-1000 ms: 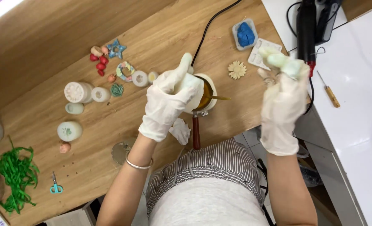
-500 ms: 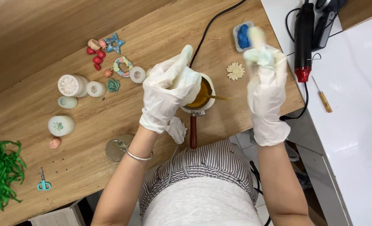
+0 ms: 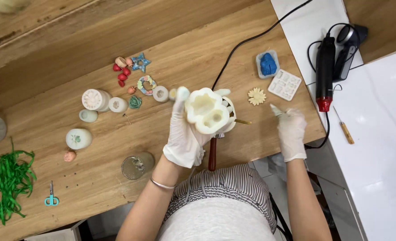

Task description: The person, wearing gloves, trims the wick of a molded candle and peels a yellow bear-shaped candle out of a silicone mold, then places it on a wooden shelf with other finished candles. They then demold a second white candle and handle the wax melting pot on the workbench.

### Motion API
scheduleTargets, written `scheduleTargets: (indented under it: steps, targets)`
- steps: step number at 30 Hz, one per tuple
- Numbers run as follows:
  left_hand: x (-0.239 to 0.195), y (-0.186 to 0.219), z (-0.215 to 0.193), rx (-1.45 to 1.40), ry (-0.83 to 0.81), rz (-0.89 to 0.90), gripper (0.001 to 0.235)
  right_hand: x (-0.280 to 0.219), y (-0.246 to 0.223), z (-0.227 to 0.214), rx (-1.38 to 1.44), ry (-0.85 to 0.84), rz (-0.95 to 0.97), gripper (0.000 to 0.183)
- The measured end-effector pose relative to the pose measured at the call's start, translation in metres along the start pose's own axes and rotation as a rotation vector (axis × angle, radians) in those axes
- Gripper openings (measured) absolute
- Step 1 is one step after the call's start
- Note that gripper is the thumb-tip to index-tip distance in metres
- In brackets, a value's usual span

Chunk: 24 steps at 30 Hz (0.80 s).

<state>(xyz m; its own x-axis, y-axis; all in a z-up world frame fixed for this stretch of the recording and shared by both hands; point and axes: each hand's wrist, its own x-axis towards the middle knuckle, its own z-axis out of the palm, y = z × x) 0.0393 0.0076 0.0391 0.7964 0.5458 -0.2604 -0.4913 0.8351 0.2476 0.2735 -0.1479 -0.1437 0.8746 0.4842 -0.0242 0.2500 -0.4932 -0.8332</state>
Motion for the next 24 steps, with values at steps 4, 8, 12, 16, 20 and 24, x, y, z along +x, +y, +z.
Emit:
scheduleTargets:
  steps: [4, 8, 12, 16, 20, 24]
  targets:
    - [-0.014, -0.005, 0.002, 0.145, 0.016, -0.029, 0.077, -0.022, 0.004, 0.014, -0.02, -0.301, 0.148, 0.024]
    - [-0.014, -0.01, -0.014, 0.224, 0.178, 0.026, 0.069, -0.041, -0.064, -0.013, 0.076, -0.137, -0.005, 0.031]
    - [-0.017, -0.019, -0.028, 0.205, 0.182, 0.086, 0.056, -0.069, -0.16, -0.039, 0.146, -0.067, -0.137, 0.026]
    - [-0.014, -0.029, -0.025, 0.428, 0.118, 0.31, 0.047, -0.081, -0.209, -0.04, 0.555, -0.341, 0.074, 0.028]
    - [-0.016, -0.035, -0.014, 0.823, 0.221, 0.579, 0.051, -0.084, -0.191, -0.012, 0.651, -0.594, 0.381, 0.034]
    - [-0.023, -0.036, -0.016, 0.901, 0.196, 0.671, 0.052, -0.09, -0.181, 0.008, 0.526, -0.686, 0.399, 0.042]
